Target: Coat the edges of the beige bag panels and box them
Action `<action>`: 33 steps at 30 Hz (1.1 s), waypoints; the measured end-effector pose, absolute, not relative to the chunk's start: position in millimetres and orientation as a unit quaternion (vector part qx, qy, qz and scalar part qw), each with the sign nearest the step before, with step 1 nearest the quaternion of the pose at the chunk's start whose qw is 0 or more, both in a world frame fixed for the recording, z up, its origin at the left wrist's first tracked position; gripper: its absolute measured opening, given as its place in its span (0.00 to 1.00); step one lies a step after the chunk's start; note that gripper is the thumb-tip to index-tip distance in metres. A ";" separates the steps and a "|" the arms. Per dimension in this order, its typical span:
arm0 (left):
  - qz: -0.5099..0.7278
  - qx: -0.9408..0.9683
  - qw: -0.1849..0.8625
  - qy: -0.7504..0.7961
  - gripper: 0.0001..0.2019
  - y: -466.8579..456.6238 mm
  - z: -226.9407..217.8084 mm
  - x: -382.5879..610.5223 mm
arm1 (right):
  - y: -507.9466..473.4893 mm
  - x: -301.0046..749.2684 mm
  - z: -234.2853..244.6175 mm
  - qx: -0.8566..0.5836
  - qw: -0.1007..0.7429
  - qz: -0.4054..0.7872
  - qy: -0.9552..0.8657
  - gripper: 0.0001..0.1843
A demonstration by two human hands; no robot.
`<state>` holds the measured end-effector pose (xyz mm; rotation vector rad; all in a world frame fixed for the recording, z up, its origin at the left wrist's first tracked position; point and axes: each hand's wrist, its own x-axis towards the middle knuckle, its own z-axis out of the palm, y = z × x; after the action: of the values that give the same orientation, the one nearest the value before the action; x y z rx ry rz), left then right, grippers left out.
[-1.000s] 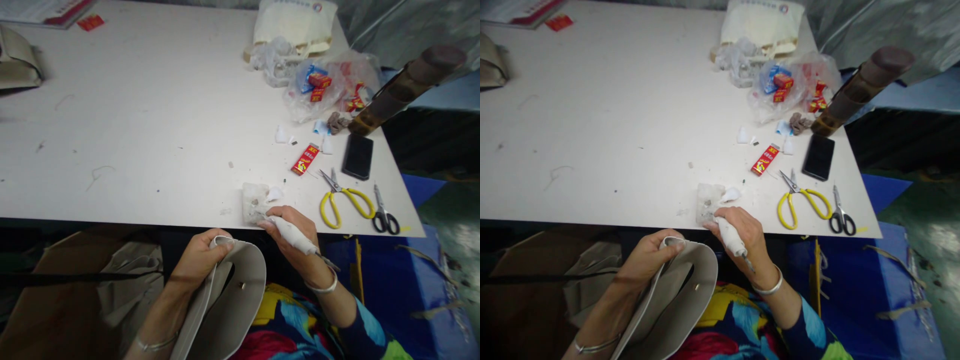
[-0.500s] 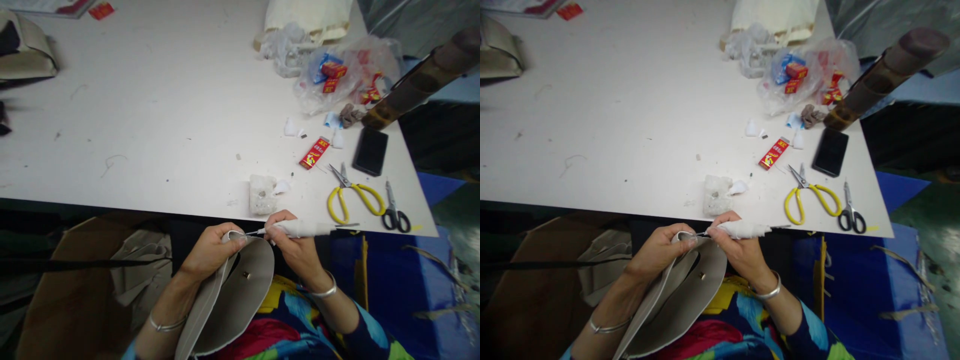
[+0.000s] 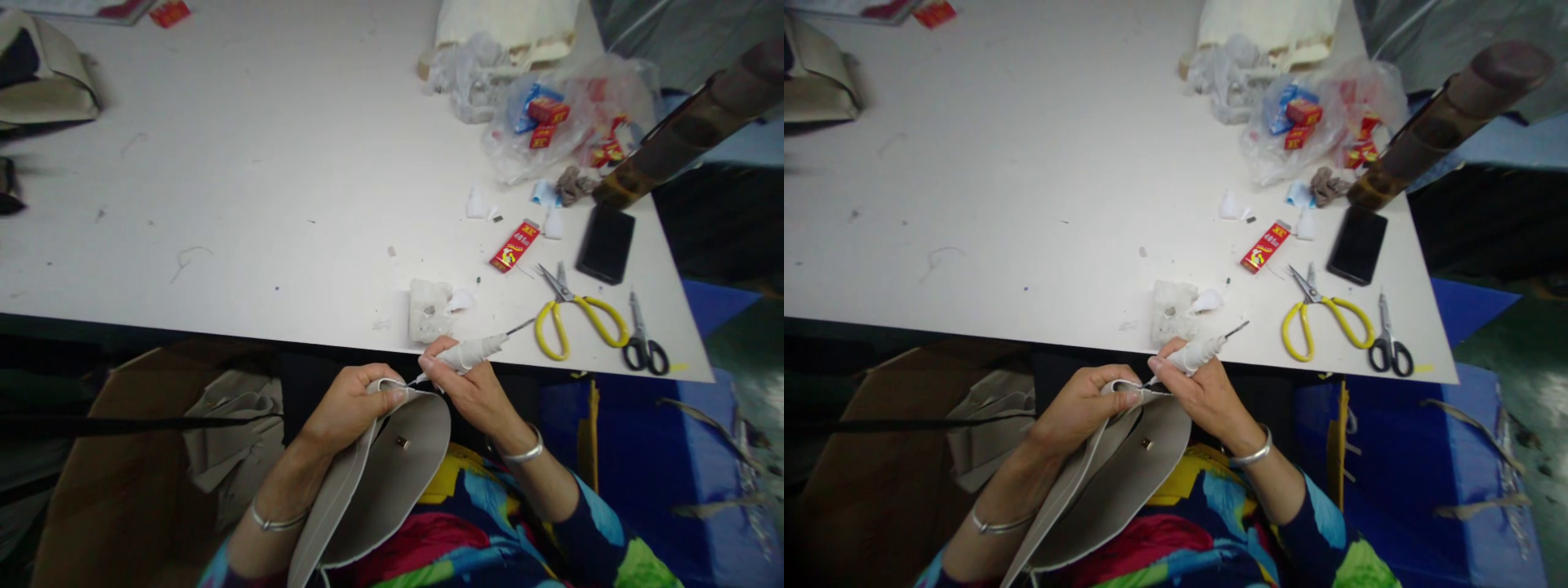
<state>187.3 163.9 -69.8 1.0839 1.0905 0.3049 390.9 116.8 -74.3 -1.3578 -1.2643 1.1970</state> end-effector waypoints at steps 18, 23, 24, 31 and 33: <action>0.119 0.401 0.779 0.467 0.14 157.2 -79.1 192.1 | 93.1 386.3 -85.6 -0.550 0.577 0.445 -0.408 0.13; 0.158 0.404 0.746 0.506 0.15 163.3 -76.6 183.5 | 92.1 397.8 -87.4 -0.611 0.625 0.274 -0.402 0.08; 0.171 0.412 0.735 0.511 0.15 164.0 -75.5 181.8 | 93.7 400.4 -85.3 -0.624 0.610 0.257 -0.416 0.08; 0.282 0.321 0.696 0.577 0.23 174.5 -69.9 160.3 | 103.4 403.5 -78.7 -0.620 0.582 0.251 -0.463 0.07; 0.305 0.292 0.698 0.578 0.24 180.0 -69.5 154.2 | 105.8 403.3 -79.1 -0.616 0.578 0.253 -0.472 0.06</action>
<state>154.2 180.0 -69.5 0.6518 1.2889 0.6794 403.3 105.8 -79.1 -1.4422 -1.1041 0.5914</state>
